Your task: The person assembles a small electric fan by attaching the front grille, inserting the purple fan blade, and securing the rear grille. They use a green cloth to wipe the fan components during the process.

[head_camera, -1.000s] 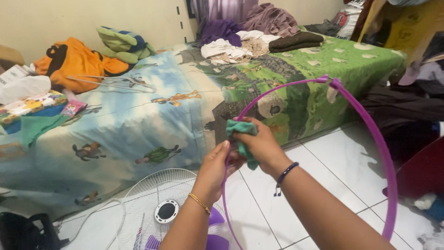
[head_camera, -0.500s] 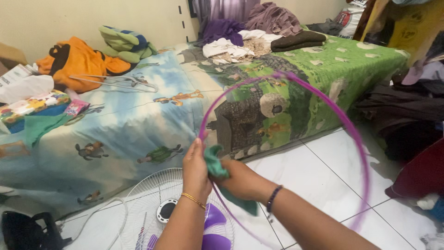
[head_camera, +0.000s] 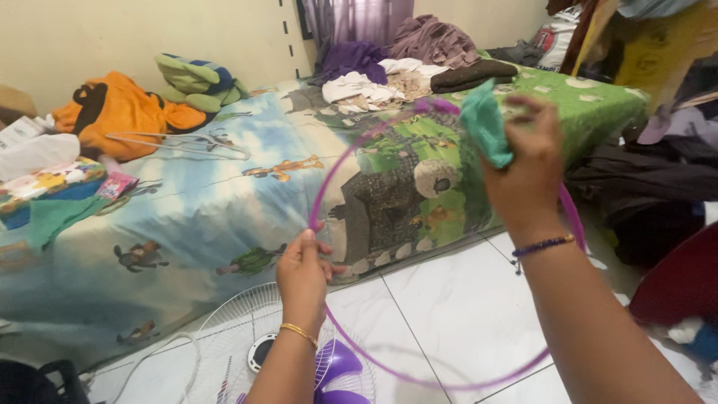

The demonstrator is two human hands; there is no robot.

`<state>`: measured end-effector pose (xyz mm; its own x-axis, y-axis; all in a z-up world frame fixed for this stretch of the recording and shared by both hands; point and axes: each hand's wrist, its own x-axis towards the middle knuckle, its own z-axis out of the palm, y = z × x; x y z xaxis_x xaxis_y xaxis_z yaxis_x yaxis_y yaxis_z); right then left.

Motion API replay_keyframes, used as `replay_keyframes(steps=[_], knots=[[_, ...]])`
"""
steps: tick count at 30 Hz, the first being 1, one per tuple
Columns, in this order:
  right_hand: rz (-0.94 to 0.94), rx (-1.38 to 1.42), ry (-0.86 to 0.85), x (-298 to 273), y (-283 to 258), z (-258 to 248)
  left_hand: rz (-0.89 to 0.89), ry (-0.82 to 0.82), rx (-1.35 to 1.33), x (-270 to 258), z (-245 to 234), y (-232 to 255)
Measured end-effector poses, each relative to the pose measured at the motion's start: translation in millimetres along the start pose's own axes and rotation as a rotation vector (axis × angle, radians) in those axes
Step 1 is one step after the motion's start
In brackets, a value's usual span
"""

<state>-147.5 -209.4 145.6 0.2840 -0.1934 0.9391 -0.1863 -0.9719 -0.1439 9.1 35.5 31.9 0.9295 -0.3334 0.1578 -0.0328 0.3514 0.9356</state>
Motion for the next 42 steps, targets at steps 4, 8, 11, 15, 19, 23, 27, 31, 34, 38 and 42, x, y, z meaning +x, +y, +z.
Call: replay_keyframes(steps=[4,8,11,15,19,23,27,31,34,38,42], knots=[[0.003,-0.05,-0.076,15,13,-7,-0.037,-0.114,0.003,-9,13,0],[0.269,0.029,-0.446,9,23,-8,-0.064,-0.174,-0.048,-10,15,-2],[0.318,-0.059,-0.502,0,32,0,-0.057,-0.177,-0.071,-4,9,-6],[0.184,-0.158,-0.493,-21,38,20,-0.011,-0.159,0.121,13,-15,-16],[0.177,-0.048,-0.53,-38,30,43,0.023,-0.115,0.338,31,-52,-18],[0.271,0.238,-0.626,-57,15,63,-0.039,-0.071,0.38,29,-80,-20],[0.233,0.515,-0.532,-83,14,85,-0.103,-0.021,0.421,20,-93,-17],[0.284,0.653,-0.34,-116,28,113,-0.175,-0.013,0.509,11,-106,-17],[0.894,1.125,-0.107,-136,42,137,-0.168,0.056,0.602,3,-118,-24],[1.287,1.313,-0.018,-166,87,160,-0.205,0.181,0.646,-11,-134,-42],[1.119,0.523,-0.578,-230,150,189,-0.247,0.323,0.614,-23,-146,-68]])
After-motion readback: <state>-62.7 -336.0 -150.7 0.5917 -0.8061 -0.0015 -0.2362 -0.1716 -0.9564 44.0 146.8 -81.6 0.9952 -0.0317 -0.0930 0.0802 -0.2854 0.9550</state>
